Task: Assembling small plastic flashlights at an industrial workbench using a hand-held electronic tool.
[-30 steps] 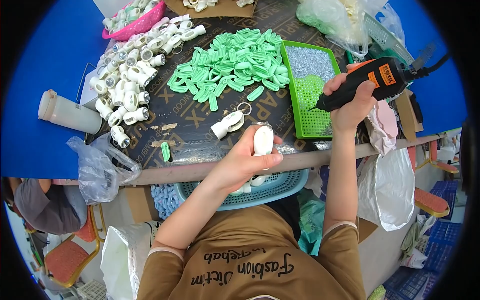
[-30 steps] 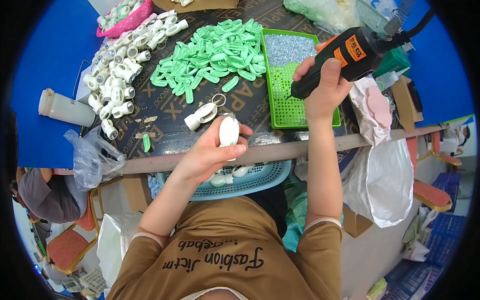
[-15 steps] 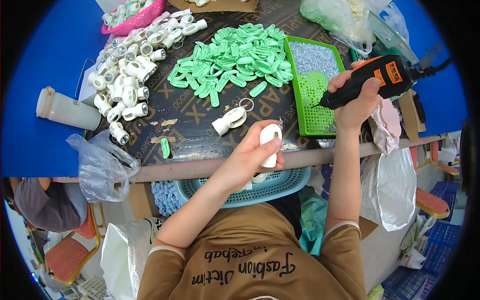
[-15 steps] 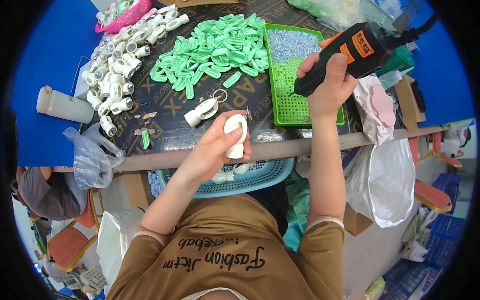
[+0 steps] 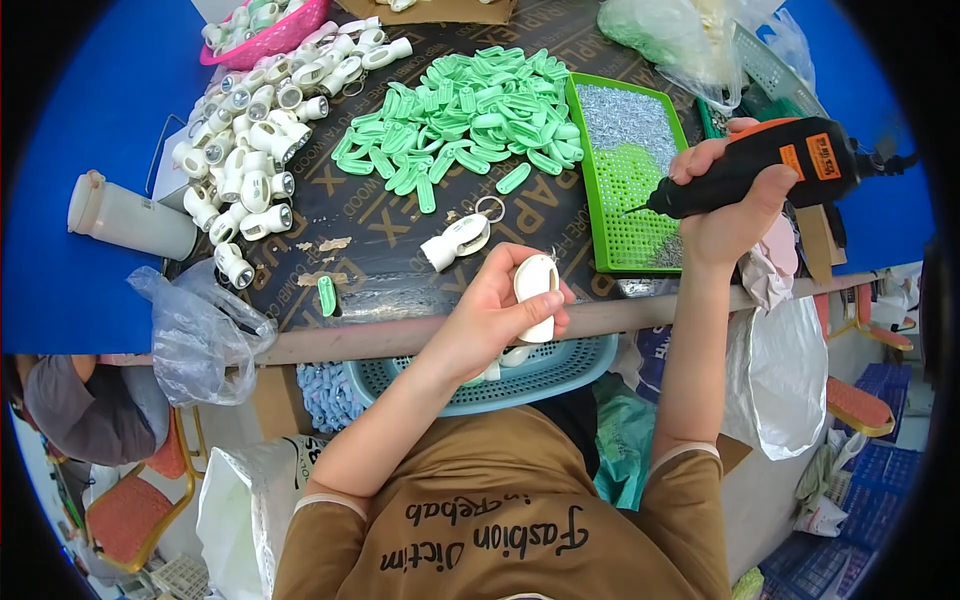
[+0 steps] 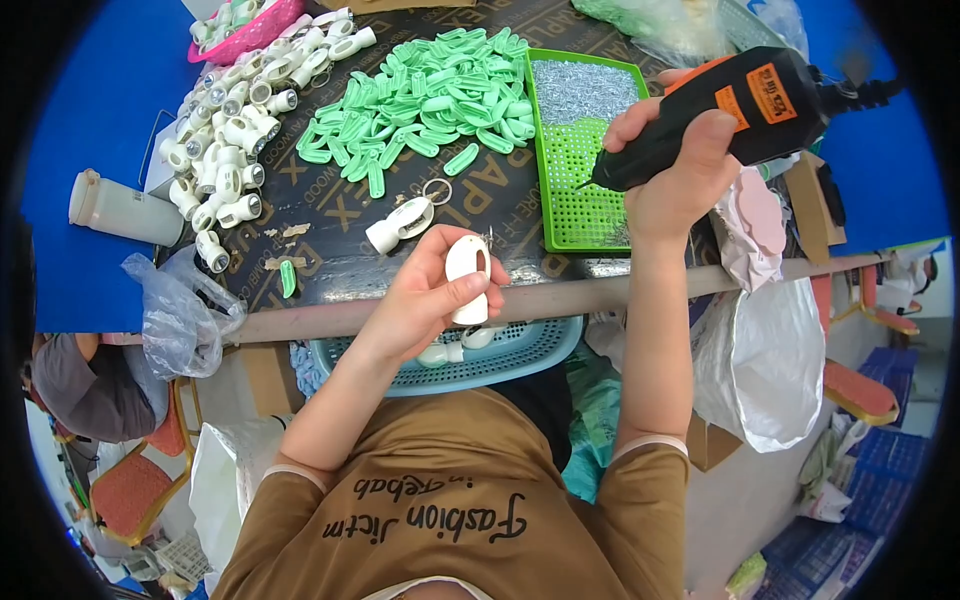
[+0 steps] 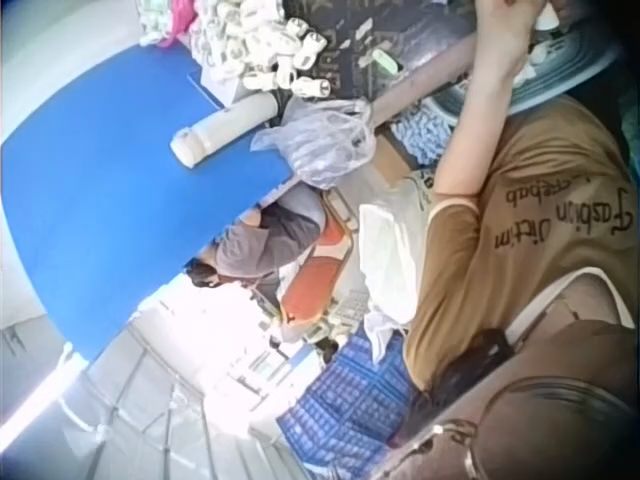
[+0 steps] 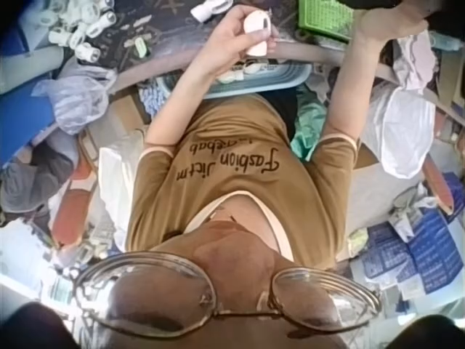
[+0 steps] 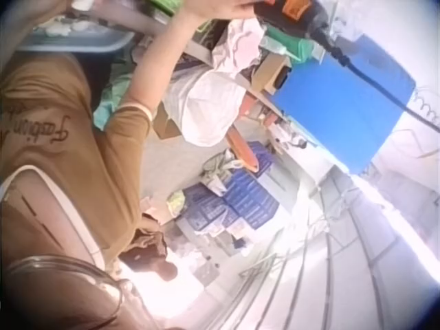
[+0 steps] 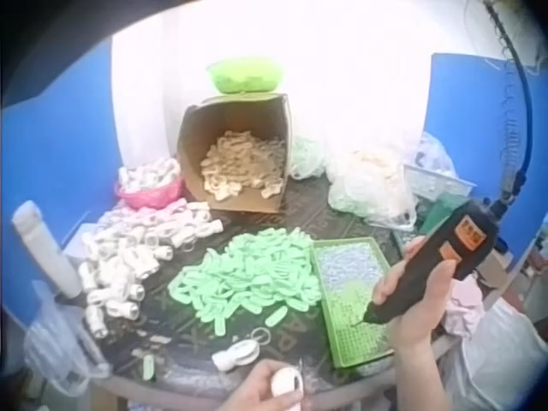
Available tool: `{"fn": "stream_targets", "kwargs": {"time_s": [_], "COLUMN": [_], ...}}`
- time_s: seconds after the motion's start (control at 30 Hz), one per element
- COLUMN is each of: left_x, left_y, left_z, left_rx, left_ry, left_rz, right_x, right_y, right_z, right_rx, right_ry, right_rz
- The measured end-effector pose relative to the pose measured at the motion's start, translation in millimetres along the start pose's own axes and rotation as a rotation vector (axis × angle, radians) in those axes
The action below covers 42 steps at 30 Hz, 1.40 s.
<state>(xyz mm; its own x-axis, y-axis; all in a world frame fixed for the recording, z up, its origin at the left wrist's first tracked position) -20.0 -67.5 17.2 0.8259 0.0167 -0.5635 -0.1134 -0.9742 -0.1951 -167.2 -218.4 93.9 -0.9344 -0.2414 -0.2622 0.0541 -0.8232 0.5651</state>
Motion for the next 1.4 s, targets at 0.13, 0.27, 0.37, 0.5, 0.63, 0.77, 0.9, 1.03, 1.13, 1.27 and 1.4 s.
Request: {"fn": "stream_targets", "kwargs": {"time_s": [0.13, 0.27, 0.37, 0.5, 0.63, 0.77, 0.9, 1.03, 1.13, 1.27, 1.4], "left_x": [-1.2, -0.7, -1.4, -1.1, 1.1, 0.9, 2.6, 2.8, 2.6, 2.2, 4.7], "left_y": [0.9, 1.8, 0.7, -0.2, -1.3, -2.0, -1.2, -1.4, -1.4, -0.5, -2.0], "left_z": [-2.8, -2.8, -3.4, -5.3, -5.8, -8.8, -8.8, -10.3, -10.6, -9.7, -10.1], "left_rx": [-0.067, -0.066, -0.072, -0.052, -0.028, -0.016, -0.012, 0.012, 0.020, 0.026, 0.025], "left_ry": [-0.009, -0.021, -0.019, -0.021, -0.055, -0.090, -0.115, -0.115, -0.119, -0.134, -0.133], "left_rz": [-0.003, 0.008, 0.002, 0.011, 0.018, 0.021, 0.021, 0.017, 0.024, 0.036, 0.023], "right_x": [-6.1, -16.4, -31.8, -49.1, -54.9, -56.8, -59.8, -60.7, -61.3, -59.5, -61.3], "right_y": [-0.3, -3.8, -17.8, -30.3, -34.4, -34.6, -35.6, -40.2, -40.4, -39.0, -40.7], "right_z": [18.8, 35.9, 49.8, 52.0, 42.8, 41.1, 41.0, 38.5, 37.6, 37.8, 33.0], "right_rx": [-0.033, -0.004, -0.088, -0.085, -0.083, -0.096, -0.058, -0.047, -0.046, -0.023, 0.001], "right_ry": [0.112, 0.509, 0.548, 0.546, 0.533, 0.502, 0.502, 0.499, 0.514, 0.463, 0.484], "right_rz": [0.029, 0.208, 0.353, 0.386, 0.426, 0.408, 0.403, 0.356, 0.368, 0.457, 0.488]}}
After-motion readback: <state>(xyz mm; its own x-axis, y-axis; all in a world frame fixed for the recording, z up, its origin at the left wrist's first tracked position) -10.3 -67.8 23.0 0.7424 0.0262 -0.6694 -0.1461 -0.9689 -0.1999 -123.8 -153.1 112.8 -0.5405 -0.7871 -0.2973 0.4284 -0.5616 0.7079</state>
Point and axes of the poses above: each hand's wrist, its own y-axis towards the middle knuckle, its own x-axis out of the back of the hand, z = x × y, the point moved 1 cm from there along y, towards the middle knuckle, and after that the axes turned 3 degrees about y, right-handed, at the moved point
